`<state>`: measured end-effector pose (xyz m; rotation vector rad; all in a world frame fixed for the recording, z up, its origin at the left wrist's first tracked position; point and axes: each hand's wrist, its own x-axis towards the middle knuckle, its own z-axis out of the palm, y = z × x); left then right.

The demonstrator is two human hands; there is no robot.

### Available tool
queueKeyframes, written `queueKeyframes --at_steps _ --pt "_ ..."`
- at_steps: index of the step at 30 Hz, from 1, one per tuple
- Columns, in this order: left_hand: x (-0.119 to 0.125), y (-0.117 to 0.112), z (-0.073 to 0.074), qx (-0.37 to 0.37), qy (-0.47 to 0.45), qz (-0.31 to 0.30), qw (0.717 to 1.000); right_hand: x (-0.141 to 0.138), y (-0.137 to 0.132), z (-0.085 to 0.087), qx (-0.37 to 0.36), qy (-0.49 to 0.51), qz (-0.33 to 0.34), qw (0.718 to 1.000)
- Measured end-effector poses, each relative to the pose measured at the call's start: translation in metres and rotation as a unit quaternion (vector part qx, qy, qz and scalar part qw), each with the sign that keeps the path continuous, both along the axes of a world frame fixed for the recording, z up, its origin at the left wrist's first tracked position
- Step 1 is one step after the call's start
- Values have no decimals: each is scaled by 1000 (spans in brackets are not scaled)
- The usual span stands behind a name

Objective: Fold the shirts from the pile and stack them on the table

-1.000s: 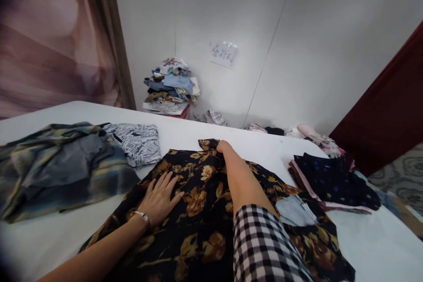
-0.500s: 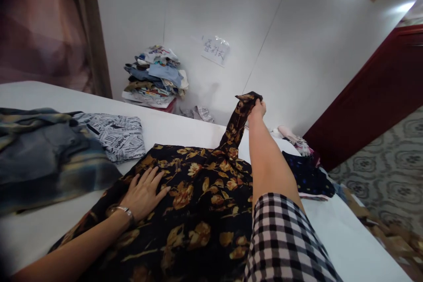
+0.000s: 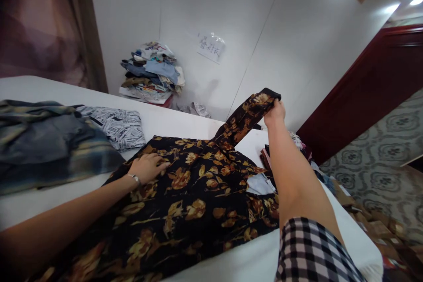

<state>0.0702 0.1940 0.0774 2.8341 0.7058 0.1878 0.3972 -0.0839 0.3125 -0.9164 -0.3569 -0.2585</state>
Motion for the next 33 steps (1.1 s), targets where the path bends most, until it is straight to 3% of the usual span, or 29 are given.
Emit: queueKeyframes --at_steps 3,6,15,23,27,31,33 --pt "26 19 21 16 -2 -2 1000 -18 -6 0 -10 2 17 1000" --pt "55 36 29 43 -4 -11 999 -30 -12 0 -21 12 30 999" --pt "106 67 10 42 34 10 998 -21 -35 1 -85 2 34 996" --pt "121 99 11 35 53 47 997 -2 -29 9 -109 31 -51 992" --pt "120 108 7 30 57 55 996 13 -33 20 -93 10 -141 986" --pt "120 109 2 22 54 55 997 24 -35 23 -222 22 -236 946" --pt "120 109 2 19 53 53 997 27 -30 25 -275 35 -247 928"
